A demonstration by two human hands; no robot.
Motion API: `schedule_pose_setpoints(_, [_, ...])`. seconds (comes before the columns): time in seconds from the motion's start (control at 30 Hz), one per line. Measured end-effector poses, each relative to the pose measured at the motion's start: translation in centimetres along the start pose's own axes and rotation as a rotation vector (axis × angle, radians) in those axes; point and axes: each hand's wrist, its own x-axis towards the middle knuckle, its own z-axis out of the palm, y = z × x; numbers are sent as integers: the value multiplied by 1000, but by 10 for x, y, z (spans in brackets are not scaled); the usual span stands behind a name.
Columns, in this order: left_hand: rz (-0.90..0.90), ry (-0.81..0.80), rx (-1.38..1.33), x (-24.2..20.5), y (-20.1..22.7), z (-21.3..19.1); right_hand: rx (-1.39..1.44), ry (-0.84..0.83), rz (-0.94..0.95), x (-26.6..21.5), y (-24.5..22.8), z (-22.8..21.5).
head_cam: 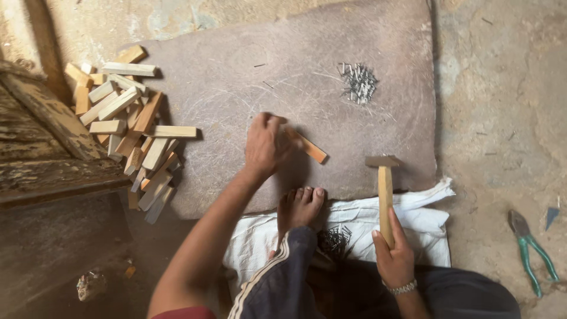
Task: The person repeatedly picks up small wooden blocks and nails, then uses a hammer to drive the nails into the blocks. The finished blocks are placed aside.
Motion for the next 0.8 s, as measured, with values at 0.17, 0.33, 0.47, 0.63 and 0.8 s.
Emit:
schedule_pose_setpoints(0.17, [627,83,66,14,-3,27,90,-20,299,9,-1,5])
schedule_pose_setpoints(0.33, [304,-133,-36,43,28,59,38,3,9,11,6,6])
schedule_pose_setpoints(0.47, [185,-18,-94,83,60,55,3,50,-54,8,12,7])
schedule_pose_setpoints(0.63, [-13,-114,-194,132,99,50,92,-30,237,12,8,7])
schedule_pose_setpoints(0.8, [-60,-119,-157,148,105,63,121,-43,272,8,10,8])
